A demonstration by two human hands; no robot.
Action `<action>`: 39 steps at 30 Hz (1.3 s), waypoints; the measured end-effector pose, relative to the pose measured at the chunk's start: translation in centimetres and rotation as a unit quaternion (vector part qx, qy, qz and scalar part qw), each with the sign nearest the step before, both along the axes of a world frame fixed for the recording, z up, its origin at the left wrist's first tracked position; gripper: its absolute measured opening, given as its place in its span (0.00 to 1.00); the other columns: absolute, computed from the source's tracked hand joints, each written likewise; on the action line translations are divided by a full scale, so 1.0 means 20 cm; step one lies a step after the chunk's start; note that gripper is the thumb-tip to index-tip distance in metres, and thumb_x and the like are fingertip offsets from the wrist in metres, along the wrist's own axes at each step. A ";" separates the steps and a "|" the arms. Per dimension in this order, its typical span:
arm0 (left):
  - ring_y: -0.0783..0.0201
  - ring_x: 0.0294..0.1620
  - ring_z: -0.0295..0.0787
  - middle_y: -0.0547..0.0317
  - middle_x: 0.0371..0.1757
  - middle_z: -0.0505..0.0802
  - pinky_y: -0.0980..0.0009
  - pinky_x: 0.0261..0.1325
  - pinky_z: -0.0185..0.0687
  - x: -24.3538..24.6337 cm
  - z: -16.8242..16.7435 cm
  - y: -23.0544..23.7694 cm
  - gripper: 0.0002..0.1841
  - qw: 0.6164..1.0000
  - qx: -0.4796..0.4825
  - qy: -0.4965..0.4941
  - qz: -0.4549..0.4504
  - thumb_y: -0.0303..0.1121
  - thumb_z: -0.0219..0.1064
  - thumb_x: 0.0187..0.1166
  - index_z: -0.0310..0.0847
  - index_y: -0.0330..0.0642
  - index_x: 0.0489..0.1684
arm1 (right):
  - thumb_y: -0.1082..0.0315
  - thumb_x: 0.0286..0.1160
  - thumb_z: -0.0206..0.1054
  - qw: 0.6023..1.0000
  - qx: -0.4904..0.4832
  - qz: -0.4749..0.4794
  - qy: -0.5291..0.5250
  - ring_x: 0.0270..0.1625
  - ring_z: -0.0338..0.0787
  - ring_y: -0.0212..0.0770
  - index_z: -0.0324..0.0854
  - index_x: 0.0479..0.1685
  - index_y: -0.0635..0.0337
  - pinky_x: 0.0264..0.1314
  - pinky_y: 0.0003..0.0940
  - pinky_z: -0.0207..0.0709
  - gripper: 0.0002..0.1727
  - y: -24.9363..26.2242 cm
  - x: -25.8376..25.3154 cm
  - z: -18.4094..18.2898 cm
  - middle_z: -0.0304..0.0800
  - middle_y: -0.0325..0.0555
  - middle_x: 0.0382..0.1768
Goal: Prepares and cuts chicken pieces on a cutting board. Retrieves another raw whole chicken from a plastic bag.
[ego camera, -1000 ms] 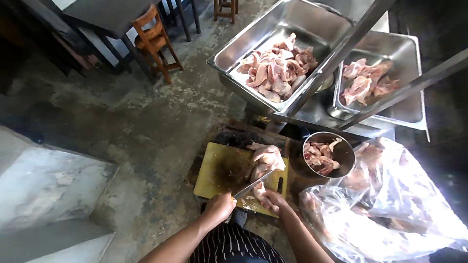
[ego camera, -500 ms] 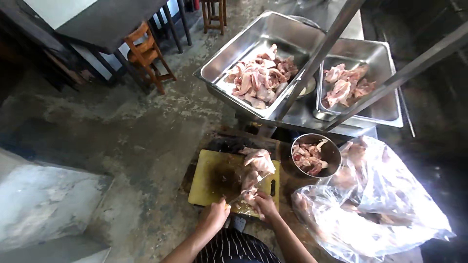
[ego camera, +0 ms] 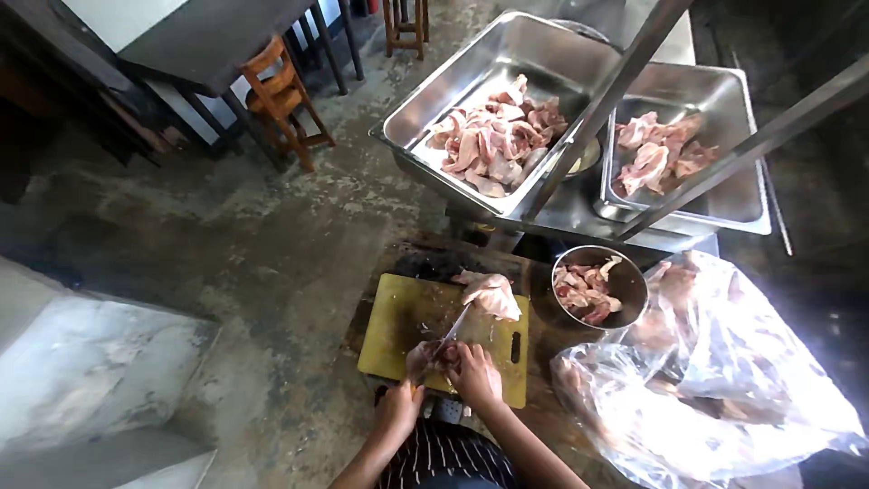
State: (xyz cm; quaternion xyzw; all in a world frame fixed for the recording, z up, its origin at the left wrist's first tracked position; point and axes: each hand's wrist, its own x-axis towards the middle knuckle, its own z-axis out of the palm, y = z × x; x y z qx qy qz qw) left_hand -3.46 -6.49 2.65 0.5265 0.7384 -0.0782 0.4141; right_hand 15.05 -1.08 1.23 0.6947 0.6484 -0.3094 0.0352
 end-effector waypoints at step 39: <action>0.46 0.62 0.93 0.45 0.59 0.94 0.42 0.64 0.87 -0.04 -0.07 0.02 0.26 0.998 -0.026 0.052 -0.004 0.54 0.52 0.90 0.80 0.43 0.70 | 0.59 0.84 0.64 0.999 0.001 0.044 0.033 0.56 0.93 0.58 0.80 0.69 0.52 0.58 0.62 0.85 0.18 0.17 0.08 -0.01 0.92 0.54 0.56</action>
